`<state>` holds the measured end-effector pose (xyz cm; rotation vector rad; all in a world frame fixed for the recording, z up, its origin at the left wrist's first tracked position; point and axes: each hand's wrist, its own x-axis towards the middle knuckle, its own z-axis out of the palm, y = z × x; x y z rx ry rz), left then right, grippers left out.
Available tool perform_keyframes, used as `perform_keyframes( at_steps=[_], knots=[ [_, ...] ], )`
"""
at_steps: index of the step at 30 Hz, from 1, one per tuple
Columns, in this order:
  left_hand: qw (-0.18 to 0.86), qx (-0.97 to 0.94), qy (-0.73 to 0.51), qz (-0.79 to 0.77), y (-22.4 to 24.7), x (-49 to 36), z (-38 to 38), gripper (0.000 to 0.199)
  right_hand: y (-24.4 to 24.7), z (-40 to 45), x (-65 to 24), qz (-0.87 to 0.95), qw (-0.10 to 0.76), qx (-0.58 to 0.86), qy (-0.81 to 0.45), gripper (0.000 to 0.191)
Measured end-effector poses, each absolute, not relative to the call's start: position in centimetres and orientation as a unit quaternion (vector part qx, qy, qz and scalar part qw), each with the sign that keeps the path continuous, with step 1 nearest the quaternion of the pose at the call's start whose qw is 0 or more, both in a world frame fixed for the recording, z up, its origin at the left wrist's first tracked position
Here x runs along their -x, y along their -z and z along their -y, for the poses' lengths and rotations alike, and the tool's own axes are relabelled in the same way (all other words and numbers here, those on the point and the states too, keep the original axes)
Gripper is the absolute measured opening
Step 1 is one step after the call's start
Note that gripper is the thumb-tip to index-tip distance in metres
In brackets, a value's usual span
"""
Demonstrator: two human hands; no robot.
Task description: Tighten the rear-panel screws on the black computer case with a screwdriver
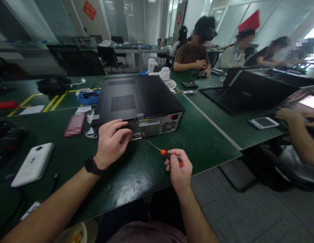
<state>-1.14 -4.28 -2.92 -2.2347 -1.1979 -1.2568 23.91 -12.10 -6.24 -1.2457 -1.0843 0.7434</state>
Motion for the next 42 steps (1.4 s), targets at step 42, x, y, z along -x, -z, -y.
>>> perform_keyframes(
  at_steps=[42],
  knots=[
    [-0.215,0.847,0.117,0.472,5.9,1.1,9.2,0.019,8.4,13.1,-24.0,0.733,0.360,0.518,-0.254,0.030]
  ],
)
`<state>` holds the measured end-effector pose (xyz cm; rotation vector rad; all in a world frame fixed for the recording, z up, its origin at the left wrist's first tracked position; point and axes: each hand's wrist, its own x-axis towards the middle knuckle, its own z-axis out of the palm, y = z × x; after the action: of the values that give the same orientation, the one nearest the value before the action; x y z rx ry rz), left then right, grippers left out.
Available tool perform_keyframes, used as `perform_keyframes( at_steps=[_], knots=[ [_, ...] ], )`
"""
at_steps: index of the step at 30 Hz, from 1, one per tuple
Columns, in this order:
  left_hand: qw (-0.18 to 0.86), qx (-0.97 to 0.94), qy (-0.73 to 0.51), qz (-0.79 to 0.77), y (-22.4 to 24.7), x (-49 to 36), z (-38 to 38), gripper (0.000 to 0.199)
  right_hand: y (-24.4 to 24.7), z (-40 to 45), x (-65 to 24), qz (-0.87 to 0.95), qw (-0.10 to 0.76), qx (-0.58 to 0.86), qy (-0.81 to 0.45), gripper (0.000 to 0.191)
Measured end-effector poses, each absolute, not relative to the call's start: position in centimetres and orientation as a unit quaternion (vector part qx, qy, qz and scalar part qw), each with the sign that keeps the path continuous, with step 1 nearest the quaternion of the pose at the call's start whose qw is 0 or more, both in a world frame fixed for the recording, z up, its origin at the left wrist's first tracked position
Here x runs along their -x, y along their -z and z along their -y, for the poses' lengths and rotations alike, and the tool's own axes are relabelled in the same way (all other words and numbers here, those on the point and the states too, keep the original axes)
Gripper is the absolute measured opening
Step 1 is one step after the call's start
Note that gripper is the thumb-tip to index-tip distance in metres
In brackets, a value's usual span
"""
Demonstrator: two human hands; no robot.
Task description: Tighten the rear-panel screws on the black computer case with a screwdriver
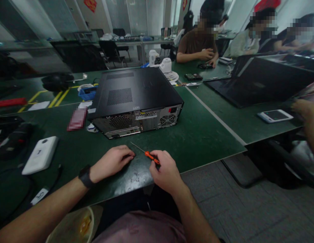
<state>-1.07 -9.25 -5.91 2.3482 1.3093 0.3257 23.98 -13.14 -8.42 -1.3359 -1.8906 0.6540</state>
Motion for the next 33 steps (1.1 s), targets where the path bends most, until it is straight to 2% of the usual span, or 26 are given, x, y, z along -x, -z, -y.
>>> perform_keyframes(
  at_steps=[3,7,18,24,29,33],
  knots=[
    [0.215,-0.832,-0.146,-0.491,6.2,1.7,9.9,0.011,8.3,13.4,-23.2,0.788,0.300,0.491,-0.220,0.031],
    [0.213,-0.820,-0.160,-0.506,6.1,2.0,10.0,0.005,8.1,13.4,-22.8,0.812,0.272,0.472,-0.209,0.024],
    [0.169,-0.769,-0.241,-0.567,5.1,5.6,10.0,0.032,8.3,13.5,-23.3,0.809,0.278,0.465,-0.228,0.024],
    [0.145,-0.718,-0.277,-0.622,4.2,7.7,10.2,0.041,7.8,13.5,-23.3,0.813,0.259,0.471,-0.222,0.024],
    [0.137,-0.663,-0.320,-0.662,4.0,8.5,10.2,0.043,7.8,13.5,-23.2,0.809,0.281,0.467,-0.220,0.016],
    [0.125,-0.607,-0.382,-0.685,3.4,8.7,10.0,0.052,7.4,12.6,-24.4,0.784,0.351,0.484,-0.167,0.023]
  ],
)
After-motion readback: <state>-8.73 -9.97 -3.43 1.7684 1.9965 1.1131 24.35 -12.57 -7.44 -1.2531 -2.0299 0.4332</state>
